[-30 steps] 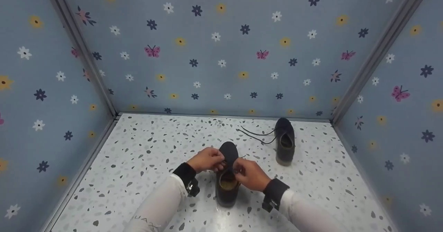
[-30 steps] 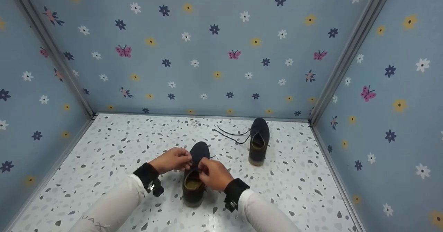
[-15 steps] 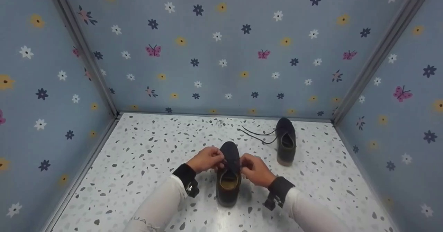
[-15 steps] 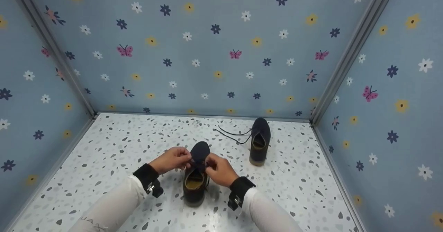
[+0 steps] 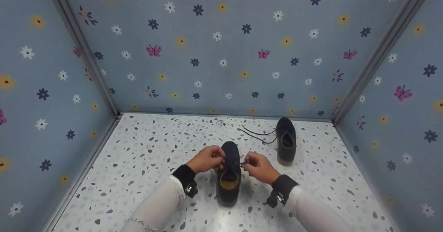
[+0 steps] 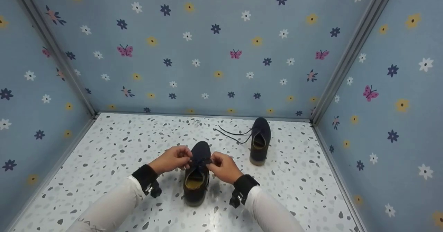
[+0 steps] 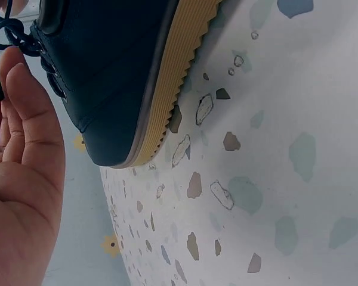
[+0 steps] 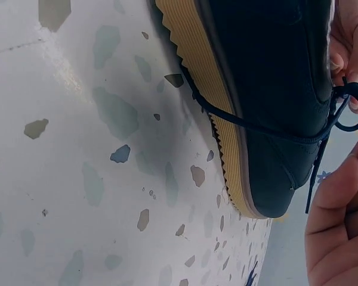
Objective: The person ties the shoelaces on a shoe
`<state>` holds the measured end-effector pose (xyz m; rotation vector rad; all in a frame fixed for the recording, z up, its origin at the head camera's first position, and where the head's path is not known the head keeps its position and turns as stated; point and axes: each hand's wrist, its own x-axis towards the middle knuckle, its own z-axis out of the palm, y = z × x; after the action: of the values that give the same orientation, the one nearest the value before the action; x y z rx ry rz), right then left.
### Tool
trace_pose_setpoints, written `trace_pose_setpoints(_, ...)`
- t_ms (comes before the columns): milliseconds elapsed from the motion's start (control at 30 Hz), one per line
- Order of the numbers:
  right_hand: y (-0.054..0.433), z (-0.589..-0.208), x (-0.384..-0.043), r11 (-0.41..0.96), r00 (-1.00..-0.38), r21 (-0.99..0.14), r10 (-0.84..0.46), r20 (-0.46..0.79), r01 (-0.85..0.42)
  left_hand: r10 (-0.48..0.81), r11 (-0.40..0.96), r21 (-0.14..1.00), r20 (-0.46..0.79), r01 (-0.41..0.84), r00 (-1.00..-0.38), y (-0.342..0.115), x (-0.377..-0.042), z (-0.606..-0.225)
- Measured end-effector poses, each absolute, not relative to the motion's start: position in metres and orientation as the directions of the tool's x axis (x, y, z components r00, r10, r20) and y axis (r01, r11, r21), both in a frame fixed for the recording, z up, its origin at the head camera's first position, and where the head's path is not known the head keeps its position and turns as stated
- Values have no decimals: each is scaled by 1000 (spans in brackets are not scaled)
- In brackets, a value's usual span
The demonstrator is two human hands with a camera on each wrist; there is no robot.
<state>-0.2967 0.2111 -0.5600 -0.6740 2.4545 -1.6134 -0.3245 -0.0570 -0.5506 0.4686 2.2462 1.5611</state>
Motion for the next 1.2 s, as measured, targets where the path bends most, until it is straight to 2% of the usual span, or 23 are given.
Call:
trace_pose_setpoints(433,218,-565,-301,323,-889,-897,-436,142,-301,492,327,935,-46,135,-869,-62,-321,-550)
trace_pose_setpoints(1200,228,-575,-303,343,-932,-926,-362,27,-160,492,480,838,-11,261,-870,-80,-317,-548)
